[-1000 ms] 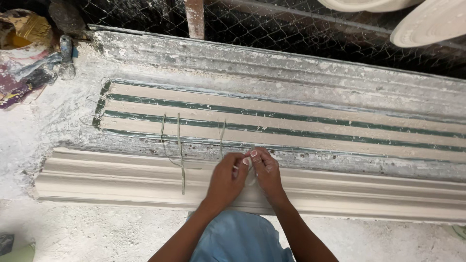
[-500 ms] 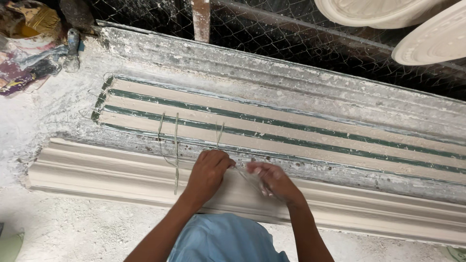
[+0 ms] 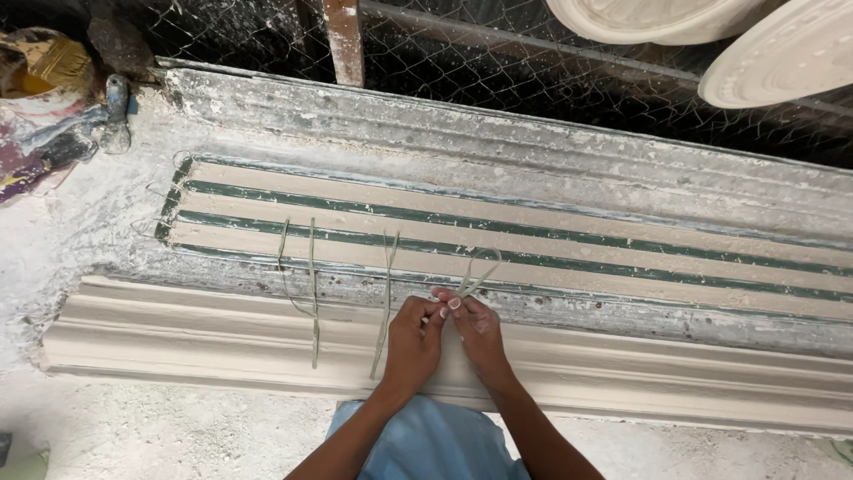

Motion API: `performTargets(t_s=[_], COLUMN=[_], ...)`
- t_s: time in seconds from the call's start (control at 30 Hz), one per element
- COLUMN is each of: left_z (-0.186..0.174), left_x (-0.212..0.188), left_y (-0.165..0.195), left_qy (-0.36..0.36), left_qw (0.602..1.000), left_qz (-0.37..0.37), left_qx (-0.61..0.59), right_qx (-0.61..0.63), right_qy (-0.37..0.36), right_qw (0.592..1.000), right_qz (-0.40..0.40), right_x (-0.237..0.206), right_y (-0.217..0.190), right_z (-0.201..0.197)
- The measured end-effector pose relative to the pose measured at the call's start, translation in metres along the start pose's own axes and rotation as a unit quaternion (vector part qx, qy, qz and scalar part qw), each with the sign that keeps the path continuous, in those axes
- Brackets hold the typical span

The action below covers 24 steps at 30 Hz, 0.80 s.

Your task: The person ties green string around a long white plaster molding on a workbench, then lifts and hangs the molding on a wire rack with other similar items. The person then picks up a small brush and wipes the surface of the molding.

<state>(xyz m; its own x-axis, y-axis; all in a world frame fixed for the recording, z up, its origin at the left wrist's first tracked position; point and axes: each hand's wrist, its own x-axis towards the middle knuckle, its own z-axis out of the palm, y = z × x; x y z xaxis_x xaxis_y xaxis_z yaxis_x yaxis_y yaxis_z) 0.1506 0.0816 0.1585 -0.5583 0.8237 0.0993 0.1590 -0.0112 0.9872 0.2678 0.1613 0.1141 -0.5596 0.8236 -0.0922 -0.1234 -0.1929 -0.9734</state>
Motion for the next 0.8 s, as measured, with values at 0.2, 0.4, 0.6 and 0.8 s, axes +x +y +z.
performTargets(t_s=[0.2,0.4,0.6,0.8], left_z=[-0.009,-0.032,-0.053,-0.065], left_x=[-0.006,0.000,0.012,0.028], left_y=[0.005,0.029,0.045,0.047], left_qy=[-0.063,-0.110,-0.112,-0.226], left_qw=[0.983,0.897,0.783,0.746], left_qz=[0.076,0.294,0.504,0.561], left_qx=[0.156,0.312,0.346,0.280], right_qx=[-0.030,-0.098,-0.178,-0.195], right_qy=[0.040,0.014,-0.144,-0.265], right_qw=[0.999,0.994,0.967,0.932], right_qz=[0.019,0.050,0.113,0.153], right_x=[0.001,0.003,0.007,0.003], right_y=[0.021,0.000,-0.034,-0.041], right_z=[-0.014,-0.021,-0.040,-0.049])
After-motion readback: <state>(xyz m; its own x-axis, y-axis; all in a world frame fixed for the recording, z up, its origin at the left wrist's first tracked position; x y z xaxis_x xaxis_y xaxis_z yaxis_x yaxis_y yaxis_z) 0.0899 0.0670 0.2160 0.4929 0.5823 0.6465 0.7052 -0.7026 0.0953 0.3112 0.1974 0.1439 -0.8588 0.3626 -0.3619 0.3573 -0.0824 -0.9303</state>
